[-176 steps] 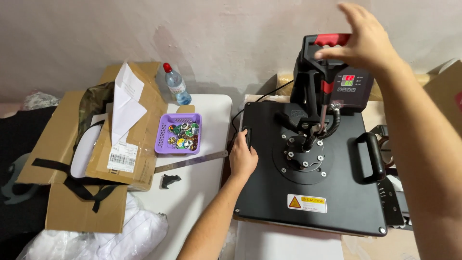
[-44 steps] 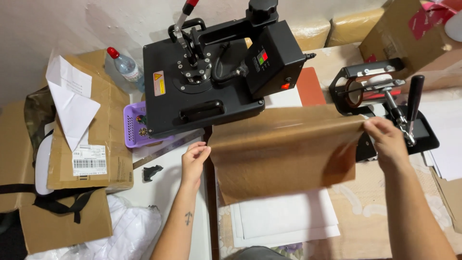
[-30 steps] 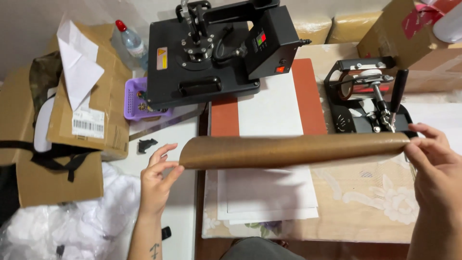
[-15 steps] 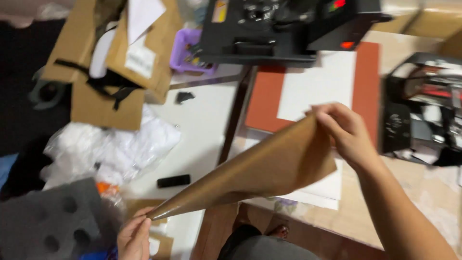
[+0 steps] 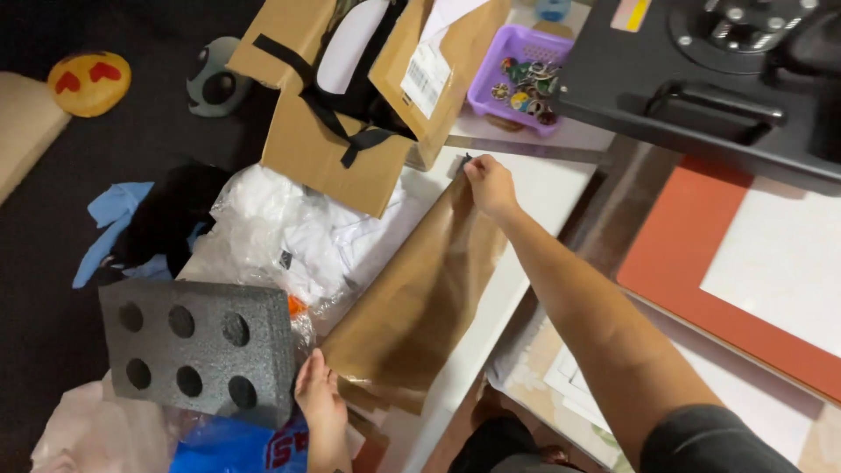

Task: Operating a heat press machine to prepare for printing, including adjusting the press head and arranging transfer materials.

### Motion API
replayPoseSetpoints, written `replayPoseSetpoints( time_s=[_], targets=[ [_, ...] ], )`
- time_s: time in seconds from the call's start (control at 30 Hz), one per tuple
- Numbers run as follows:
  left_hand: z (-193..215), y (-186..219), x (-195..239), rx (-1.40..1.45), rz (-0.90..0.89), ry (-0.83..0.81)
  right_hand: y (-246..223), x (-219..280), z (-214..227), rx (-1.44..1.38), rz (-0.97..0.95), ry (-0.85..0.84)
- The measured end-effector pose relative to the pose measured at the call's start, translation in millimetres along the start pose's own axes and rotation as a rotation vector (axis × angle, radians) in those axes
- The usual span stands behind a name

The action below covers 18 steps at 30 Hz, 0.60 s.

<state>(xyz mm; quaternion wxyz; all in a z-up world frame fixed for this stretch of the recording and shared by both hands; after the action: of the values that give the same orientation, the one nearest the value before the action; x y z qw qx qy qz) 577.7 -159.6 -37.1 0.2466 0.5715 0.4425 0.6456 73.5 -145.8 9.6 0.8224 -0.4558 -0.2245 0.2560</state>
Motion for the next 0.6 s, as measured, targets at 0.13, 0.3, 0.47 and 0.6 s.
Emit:
replayPoseSetpoints(
  time_s=[0.13, 0.3, 0.47, 0.6],
  targets=[
    [-21, 3, -6, 0.124, -0.103, 0.085, -15, -9, -31, -0.043, 0.217, -0.224],
    [-22, -12, 11, -0.094, -0.458, 0.117, 27, 47, -21, 0.13, 0.299, -0.184],
    [-91, 48, 138, -0.684, -1.38, -0.016, 44, 176, 85, 0.084, 0.558, -0.029],
    [-158, 21, 194, -0.675, -1.439, -0.654, 93, 239, 213, -0.108, -0.013, 0.149]
  ],
)
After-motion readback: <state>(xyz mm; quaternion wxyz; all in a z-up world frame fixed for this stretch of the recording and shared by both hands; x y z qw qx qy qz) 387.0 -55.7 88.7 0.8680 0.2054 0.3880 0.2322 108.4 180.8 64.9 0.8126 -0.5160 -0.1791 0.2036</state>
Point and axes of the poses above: each hand's wrist, its own x-axis away from the middle knuckle, its own z-axis out of the back of the hand, y = z × x, the point moved 4 cm from there along -x, towards the middle knuckle
